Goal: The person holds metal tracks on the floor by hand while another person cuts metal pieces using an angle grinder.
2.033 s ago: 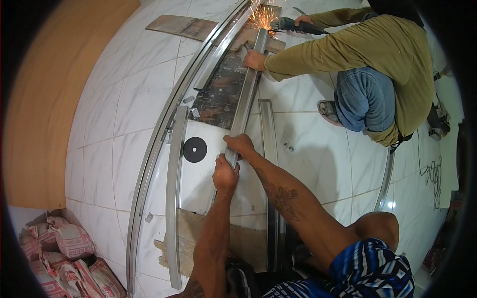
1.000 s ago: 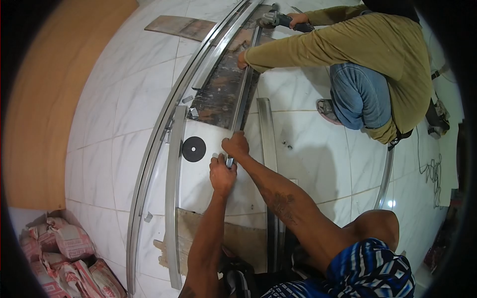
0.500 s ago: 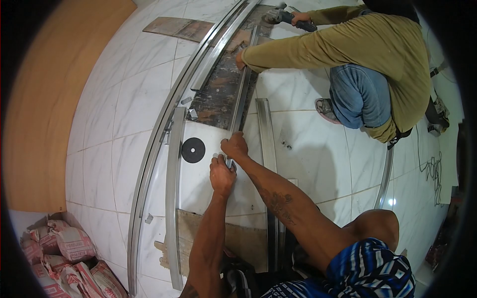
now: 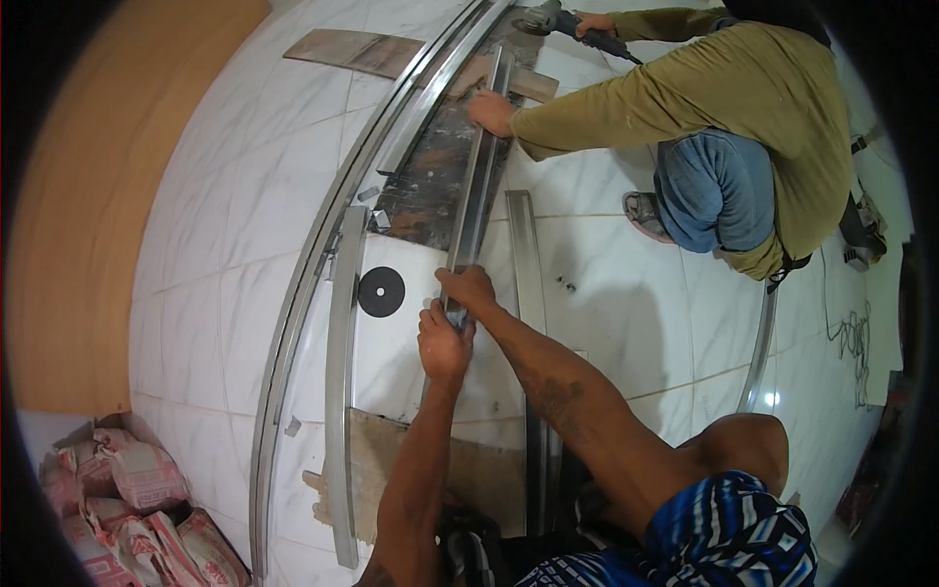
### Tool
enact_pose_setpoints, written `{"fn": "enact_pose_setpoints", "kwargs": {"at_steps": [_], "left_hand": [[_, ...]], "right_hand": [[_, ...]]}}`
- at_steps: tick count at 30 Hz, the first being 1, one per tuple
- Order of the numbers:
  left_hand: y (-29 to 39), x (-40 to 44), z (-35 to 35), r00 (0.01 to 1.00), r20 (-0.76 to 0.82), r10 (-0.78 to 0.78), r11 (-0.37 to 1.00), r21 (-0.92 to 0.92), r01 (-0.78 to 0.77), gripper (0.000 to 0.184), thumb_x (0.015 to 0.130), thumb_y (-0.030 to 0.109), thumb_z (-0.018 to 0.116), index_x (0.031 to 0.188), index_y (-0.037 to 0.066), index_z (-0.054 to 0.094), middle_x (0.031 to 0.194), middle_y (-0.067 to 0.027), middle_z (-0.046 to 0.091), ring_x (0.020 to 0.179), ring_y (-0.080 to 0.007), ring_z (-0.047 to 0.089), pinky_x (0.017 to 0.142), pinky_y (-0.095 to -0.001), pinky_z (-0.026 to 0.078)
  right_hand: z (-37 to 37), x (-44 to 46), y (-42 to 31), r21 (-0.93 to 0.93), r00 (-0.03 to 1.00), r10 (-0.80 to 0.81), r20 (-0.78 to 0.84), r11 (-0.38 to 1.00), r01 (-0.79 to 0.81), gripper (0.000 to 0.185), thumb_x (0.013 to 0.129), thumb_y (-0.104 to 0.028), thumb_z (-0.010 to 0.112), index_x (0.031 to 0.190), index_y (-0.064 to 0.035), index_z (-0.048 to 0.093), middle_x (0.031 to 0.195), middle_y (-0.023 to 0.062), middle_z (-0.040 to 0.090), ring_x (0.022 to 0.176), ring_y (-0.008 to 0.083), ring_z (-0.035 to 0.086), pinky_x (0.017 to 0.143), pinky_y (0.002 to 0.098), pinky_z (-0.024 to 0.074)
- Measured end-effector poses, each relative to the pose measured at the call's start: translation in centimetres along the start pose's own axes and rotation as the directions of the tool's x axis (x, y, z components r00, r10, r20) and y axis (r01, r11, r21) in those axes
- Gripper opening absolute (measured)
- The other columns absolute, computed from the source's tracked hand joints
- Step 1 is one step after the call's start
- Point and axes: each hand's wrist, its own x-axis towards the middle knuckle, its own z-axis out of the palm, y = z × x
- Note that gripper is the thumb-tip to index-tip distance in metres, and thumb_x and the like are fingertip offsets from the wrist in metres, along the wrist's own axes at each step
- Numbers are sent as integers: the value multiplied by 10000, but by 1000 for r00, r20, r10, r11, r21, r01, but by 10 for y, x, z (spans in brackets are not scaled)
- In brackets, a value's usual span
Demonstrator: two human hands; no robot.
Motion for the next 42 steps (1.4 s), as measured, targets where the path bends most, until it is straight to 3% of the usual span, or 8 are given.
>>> {"fn": "enact_pose_setpoints", "kwargs": {"at_steps": [4, 7, 13, 22, 31, 37, 40, 42], "left_hand": [[-2, 9, 4, 999, -33, 28, 997, -64, -30, 660, 827, 275, 804, 1308, -29, 468, 1165, -258, 594, 1055, -457, 619, 892, -519, 512], [0, 14, -4, 994, 107, -17, 984, -177, 36, 560, 860, 244, 760, 1263, 0, 457, 1145, -274, 622, 1018, -481, 644, 868, -538, 516], [8, 13, 5, 994, 108, 25, 988, -154, -8, 380, 874, 110, 686, 1163, 22, 457, 1023, -242, 622, 953, -463, 640, 822, -546, 525], [9, 13, 8, 990, 138, 34, 995, -103, -19, 394, 884, 109, 671, 1174, 20, 421, 1003, -247, 609, 930, -449, 649, 786, -543, 535], [10, 13, 8, 992, 120, 47, 990, -134, -31, 367, 903, 104, 655, 1182, 19, 433, 1009, -246, 614, 922, -453, 644, 781, -549, 528], [7, 13, 9, 990, 128, 55, 990, -132, -38, 386, 907, 112, 657, 1204, 16, 432, 1023, -247, 620, 943, -457, 644, 802, -546, 522], [9, 15, 3, 985, 171, -6, 984, -173, 36, 436, 896, 125, 675, 1241, 10, 434, 1044, -242, 627, 971, -460, 642, 838, -547, 516], [2, 17, 0, 982, 187, 0, 970, -238, 45, 480, 886, 146, 700, 1267, 4, 444, 1047, -236, 631, 974, -465, 640, 856, -548, 513]], "right_hand": [[-6, 0, -4, -59, 1000, -17, 25, 998, 19, 601, 777, -471, 707, 969, 97, 738, 1004, 263, 741, 956, 346, 742, 854, 402, 565], [-17, 1, -5, -43, 994, -28, 102, 999, 33, 615, 798, -446, 688, 1025, 125, 710, 1002, 262, 729, 935, 358, 736, 819, 429, 578], [-12, 16, 6, 5, 993, 87, 78, 996, -87, 556, 766, -396, 630, 1017, 89, 733, 977, 264, 743, 912, 376, 750, 795, 437, 598], [-12, 20, 9, -18, 993, 71, 95, 997, -70, 560, 754, -362, 626, 1032, 113, 723, 1049, 304, 725, 966, 400, 739, 850, 439, 578], [-15, 16, 6, -8, 994, 54, 100, 999, -54, 531, 778, -339, 621, 1008, 131, 712, 959, 292, 729, 829, 394, 746, 713, 454, 595], [-17, 14, 2, -19, 989, 82, 122, 997, -81, 520, 783, -341, 618, 1017, 111, 723, 991, 286, 731, 918, 379, 745, 791, 446, 591], [-11, 17, 6, -21, 995, 35, 96, 999, -33, 519, 782, -346, 625, 1032, 96, 730, 1029, 298, 728, 995, 373, 737, 862, 442, 576], [-5, 16, 3, -93, 999, -15, 36, 995, 18, 528, 799, -367, 644, 1019, 105, 727, 977, 269, 733, 928, 359, 740, 824, 443, 570]]}}
